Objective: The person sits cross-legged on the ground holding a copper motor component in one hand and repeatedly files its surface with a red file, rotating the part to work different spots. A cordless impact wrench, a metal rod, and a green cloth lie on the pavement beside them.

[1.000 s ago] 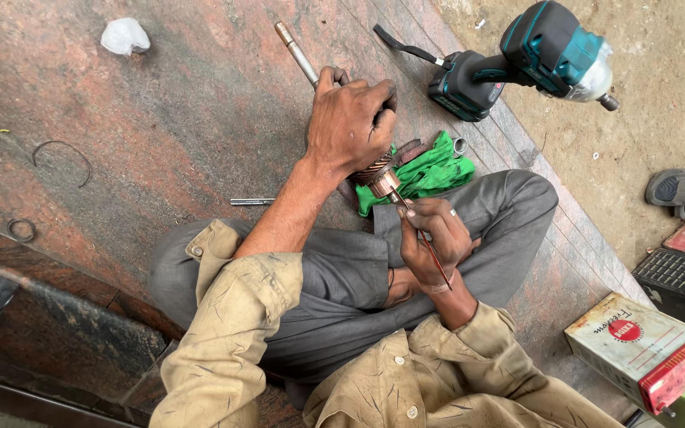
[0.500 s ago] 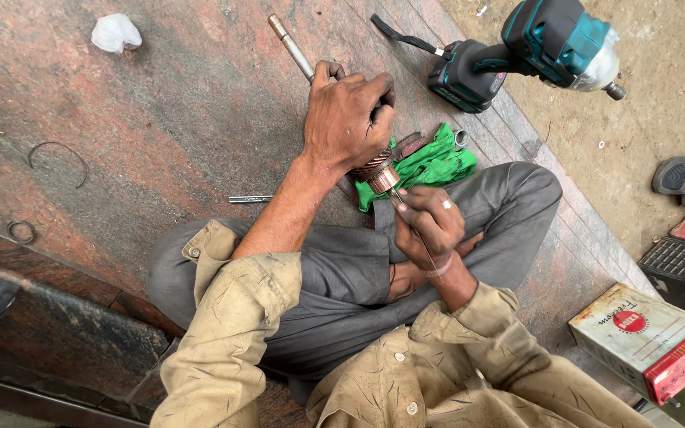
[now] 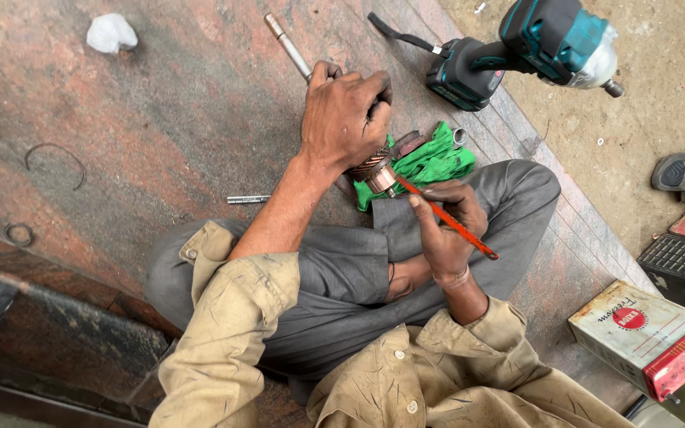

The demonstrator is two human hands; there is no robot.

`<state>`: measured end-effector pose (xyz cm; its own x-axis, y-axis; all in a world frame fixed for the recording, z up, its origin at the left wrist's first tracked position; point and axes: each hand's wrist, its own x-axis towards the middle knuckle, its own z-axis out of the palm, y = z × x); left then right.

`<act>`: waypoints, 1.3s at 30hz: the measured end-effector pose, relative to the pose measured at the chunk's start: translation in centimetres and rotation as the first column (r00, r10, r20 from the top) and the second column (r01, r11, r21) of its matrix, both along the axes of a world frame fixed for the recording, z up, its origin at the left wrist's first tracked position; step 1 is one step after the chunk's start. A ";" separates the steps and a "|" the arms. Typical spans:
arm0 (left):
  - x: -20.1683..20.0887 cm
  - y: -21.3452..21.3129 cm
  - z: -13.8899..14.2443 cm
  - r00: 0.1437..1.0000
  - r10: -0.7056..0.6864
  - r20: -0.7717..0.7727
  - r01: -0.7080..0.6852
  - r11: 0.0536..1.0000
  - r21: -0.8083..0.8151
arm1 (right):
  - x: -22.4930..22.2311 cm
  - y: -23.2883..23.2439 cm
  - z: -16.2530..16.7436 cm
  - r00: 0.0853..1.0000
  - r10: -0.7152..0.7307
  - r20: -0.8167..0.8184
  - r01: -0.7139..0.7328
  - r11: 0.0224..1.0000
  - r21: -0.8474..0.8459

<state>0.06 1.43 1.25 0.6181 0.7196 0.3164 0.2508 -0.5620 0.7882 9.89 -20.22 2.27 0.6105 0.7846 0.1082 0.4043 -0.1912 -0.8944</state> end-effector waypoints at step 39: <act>0.5 0.0 -0.5 0.999 0.021 -0.030 -0.019 0.999 0.043 | -0.4 0.5 1.4 0.873 0.221 0.434 -0.219 0.974 -0.055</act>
<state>0.56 1.47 0.79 0.6134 0.7180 0.3289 0.2856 -0.5899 0.7552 9.44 -19.71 3.68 0.3140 0.8941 0.3193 0.7844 -0.0548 -0.6178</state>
